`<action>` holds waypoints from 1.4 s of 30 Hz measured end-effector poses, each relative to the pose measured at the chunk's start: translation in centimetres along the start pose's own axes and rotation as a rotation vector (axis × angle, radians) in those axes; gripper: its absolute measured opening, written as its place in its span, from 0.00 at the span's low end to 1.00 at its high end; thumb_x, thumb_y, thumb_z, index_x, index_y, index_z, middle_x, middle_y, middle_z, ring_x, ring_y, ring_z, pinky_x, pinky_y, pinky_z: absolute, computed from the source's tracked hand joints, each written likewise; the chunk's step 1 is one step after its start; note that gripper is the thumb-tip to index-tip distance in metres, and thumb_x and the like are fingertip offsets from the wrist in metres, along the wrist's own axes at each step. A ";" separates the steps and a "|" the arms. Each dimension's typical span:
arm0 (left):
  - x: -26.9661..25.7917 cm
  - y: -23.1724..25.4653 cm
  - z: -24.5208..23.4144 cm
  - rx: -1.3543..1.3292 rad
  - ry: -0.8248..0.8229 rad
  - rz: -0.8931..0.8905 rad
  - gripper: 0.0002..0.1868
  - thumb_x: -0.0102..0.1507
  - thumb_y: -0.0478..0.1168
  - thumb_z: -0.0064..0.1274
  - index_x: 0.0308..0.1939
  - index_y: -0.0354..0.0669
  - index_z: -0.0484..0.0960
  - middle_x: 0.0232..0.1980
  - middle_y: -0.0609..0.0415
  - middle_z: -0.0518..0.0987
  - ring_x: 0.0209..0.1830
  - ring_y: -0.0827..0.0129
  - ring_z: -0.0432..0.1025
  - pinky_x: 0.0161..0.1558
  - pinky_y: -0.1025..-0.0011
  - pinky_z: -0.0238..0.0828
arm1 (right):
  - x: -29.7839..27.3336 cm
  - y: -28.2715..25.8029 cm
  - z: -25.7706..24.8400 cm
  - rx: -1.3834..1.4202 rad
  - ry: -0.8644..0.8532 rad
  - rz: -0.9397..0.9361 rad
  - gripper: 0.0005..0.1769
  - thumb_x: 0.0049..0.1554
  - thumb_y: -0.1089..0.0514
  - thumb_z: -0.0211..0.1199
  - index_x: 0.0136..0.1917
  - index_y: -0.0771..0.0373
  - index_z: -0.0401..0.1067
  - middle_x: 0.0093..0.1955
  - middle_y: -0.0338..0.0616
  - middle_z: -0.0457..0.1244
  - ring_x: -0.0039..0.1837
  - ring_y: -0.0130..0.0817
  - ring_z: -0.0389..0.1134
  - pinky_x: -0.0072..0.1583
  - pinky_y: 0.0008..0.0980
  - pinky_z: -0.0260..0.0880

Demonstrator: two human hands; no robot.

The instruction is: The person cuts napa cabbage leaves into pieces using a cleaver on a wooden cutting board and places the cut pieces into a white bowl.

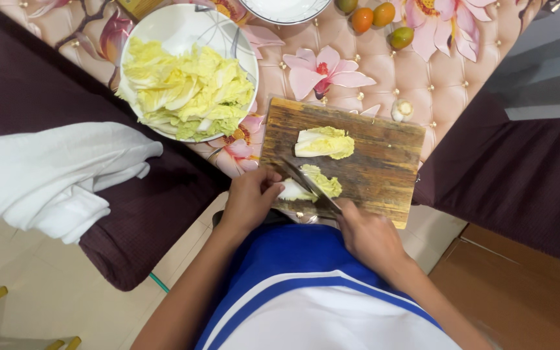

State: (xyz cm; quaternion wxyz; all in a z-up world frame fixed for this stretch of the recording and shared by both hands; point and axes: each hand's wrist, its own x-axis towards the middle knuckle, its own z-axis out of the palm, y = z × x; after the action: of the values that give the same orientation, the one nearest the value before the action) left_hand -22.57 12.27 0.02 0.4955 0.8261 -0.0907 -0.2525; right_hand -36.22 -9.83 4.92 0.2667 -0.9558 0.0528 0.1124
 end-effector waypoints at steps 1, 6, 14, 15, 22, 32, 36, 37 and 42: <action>-0.3 0.5 -0.3 0.002 -0.003 0.001 0.12 0.58 0.37 0.63 0.42 0.33 0.85 0.32 0.47 0.85 0.30 0.66 0.80 0.35 0.69 0.76 | -0.6 0.1 -0.2 0.002 0.002 0.003 0.15 0.58 0.56 0.58 0.58 0.60 0.66 0.33 0.57 0.68 0.35 0.60 0.71 0.38 0.56 0.69; -0.4 1.7 -0.7 0.090 -0.001 0.140 0.09 0.60 0.36 0.61 0.42 0.34 0.85 0.38 0.43 0.84 0.37 0.58 0.80 0.42 0.64 0.76 | -2.7 0.6 -1.5 0.086 0.097 0.235 0.18 0.59 0.55 0.61 0.61 0.58 0.65 0.32 0.54 0.69 0.36 0.57 0.73 0.40 0.51 0.72; 0.1 0.6 -0.9 0.188 -0.018 0.210 0.08 0.59 0.35 0.60 0.41 0.36 0.84 0.36 0.44 0.82 0.37 0.55 0.78 0.42 0.61 0.74 | -3.2 0.4 -1.7 0.023 -0.021 0.232 0.15 0.60 0.53 0.60 0.58 0.59 0.64 0.34 0.57 0.69 0.39 0.62 0.71 0.40 0.56 0.70; 0.1 0.5 -1.0 0.180 -0.037 0.173 0.08 0.59 0.35 0.61 0.41 0.36 0.84 0.36 0.44 0.82 0.36 0.56 0.78 0.41 0.61 0.75 | -3.1 0.3 -1.7 0.026 -0.063 0.249 0.16 0.59 0.52 0.59 0.57 0.59 0.63 0.35 0.59 0.69 0.40 0.63 0.71 0.41 0.57 0.69; -0.9 0.4 -1.5 0.167 0.017 0.134 0.09 0.58 0.34 0.60 0.42 0.36 0.84 0.36 0.44 0.82 0.34 0.57 0.79 0.40 0.62 0.75 | -2.5 0.1 -1.7 -0.064 -0.207 0.281 0.15 0.61 0.48 0.57 0.56 0.58 0.63 0.37 0.58 0.70 0.42 0.62 0.71 0.44 0.59 0.69; 0.2 0.2 -1.0 0.005 -0.094 0.195 0.07 0.61 0.35 0.57 0.42 0.38 0.82 0.38 0.48 0.82 0.38 0.57 0.78 0.42 0.63 0.75 | -2.4 0.5 -2.9 0.010 -0.103 0.371 0.16 0.60 0.50 0.57 0.58 0.57 0.63 0.33 0.58 0.69 0.40 0.64 0.71 0.44 0.57 0.70; 1.0 0.9 3.2 0.121 -0.079 0.305 0.06 0.64 0.38 0.55 0.41 0.40 0.81 0.43 0.44 0.77 0.45 0.50 0.75 0.46 0.58 0.72 | -3.0 1.1 -2.9 0.018 -0.046 0.394 0.15 0.61 0.51 0.57 0.57 0.59 0.63 0.34 0.60 0.69 0.41 0.65 0.71 0.44 0.58 0.69; 1.0 1.1 4.0 0.117 -0.080 0.308 0.06 0.64 0.38 0.55 0.41 0.40 0.81 0.43 0.44 0.77 0.45 0.50 0.75 0.46 0.58 0.72 | -3.3 1.2 -2.9 0.015 -0.044 0.396 0.15 0.61 0.51 0.57 0.57 0.59 0.63 0.34 0.60 0.69 0.41 0.65 0.71 0.44 0.58 0.69; 1.0 2.3 6.1 0.242 0.032 0.336 0.10 0.64 0.39 0.55 0.45 0.38 0.77 0.50 0.37 0.72 0.45 0.42 0.72 0.48 0.51 0.69 | -4.1 1.1 -2.6 0.106 -0.005 0.414 0.16 0.60 0.53 0.58 0.58 0.61 0.63 0.37 0.61 0.69 0.43 0.65 0.71 0.44 0.57 0.69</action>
State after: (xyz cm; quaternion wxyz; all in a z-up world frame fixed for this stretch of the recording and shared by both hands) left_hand -24.58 6.05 -0.67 0.4292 0.8568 -0.2490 -0.1402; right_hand -39.86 -11.99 7.52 0.2880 -0.9088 0.2534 0.1643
